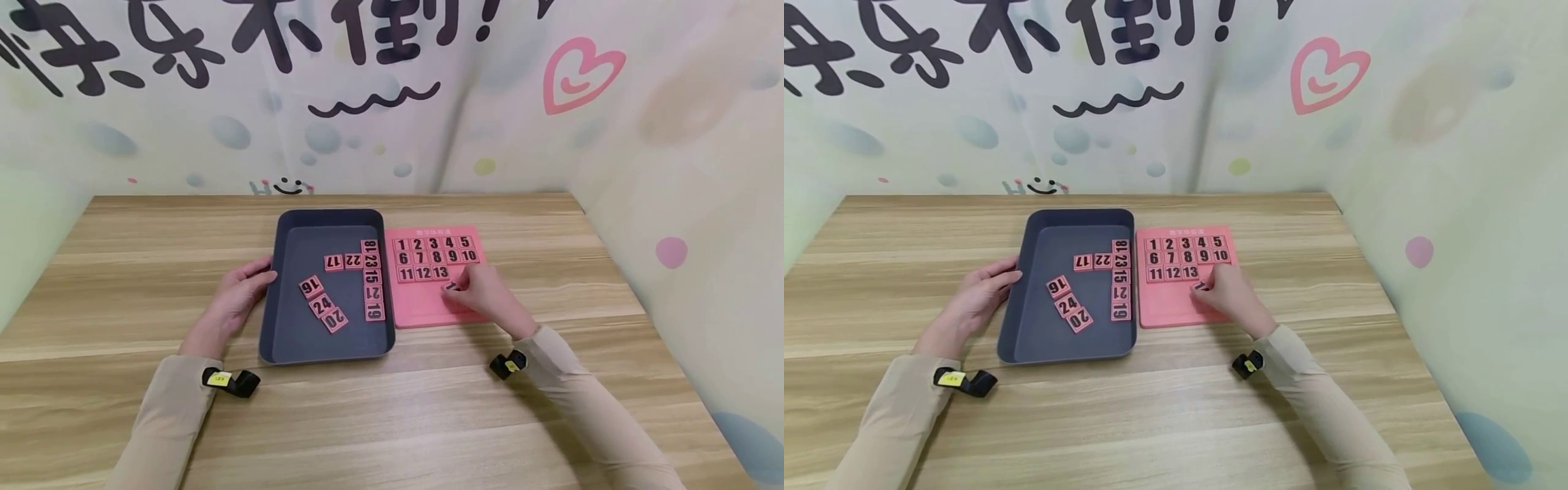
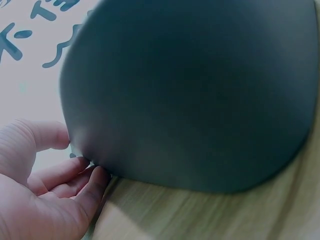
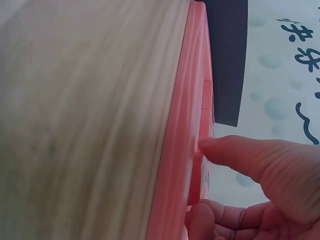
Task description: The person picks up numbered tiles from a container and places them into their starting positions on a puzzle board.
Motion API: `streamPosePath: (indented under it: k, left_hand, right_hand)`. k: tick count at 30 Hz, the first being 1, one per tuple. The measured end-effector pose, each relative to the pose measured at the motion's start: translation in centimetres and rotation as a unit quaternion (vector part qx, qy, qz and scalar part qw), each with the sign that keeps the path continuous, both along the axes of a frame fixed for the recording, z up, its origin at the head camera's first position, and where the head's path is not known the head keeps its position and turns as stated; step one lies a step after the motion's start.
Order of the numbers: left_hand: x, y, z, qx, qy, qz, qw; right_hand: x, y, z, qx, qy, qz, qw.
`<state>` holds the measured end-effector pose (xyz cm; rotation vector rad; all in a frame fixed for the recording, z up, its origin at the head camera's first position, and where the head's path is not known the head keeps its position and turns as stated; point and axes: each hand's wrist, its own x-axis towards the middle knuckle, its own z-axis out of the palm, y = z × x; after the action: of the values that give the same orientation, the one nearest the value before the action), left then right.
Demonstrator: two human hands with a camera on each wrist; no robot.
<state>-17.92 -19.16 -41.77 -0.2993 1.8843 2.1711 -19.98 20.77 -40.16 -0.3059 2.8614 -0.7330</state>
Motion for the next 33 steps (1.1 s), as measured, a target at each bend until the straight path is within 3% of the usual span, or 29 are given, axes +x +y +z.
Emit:
streamPosePath:
  k: [10,20,33]
  left_hand:
    - [0.0,0.0,0.0,0.001,0.001,-0.002,1.0]
    - [-0.1,0.0,-0.1,-0.003,-0.002,-0.004,1.0]
    - [0.0,-0.1,-0.3,0.016,0.011,0.008,0.9998]
  right_hand:
    - [-0.7,0.6,0.3,0.013,0.006,-0.004,1.0]
    - [-2.1,1.1,-0.1,-0.048,-0.004,-0.035,0.998]
    - [-2.7,1.4,-0.2,-0.05,-0.01,-0.042,0.998]
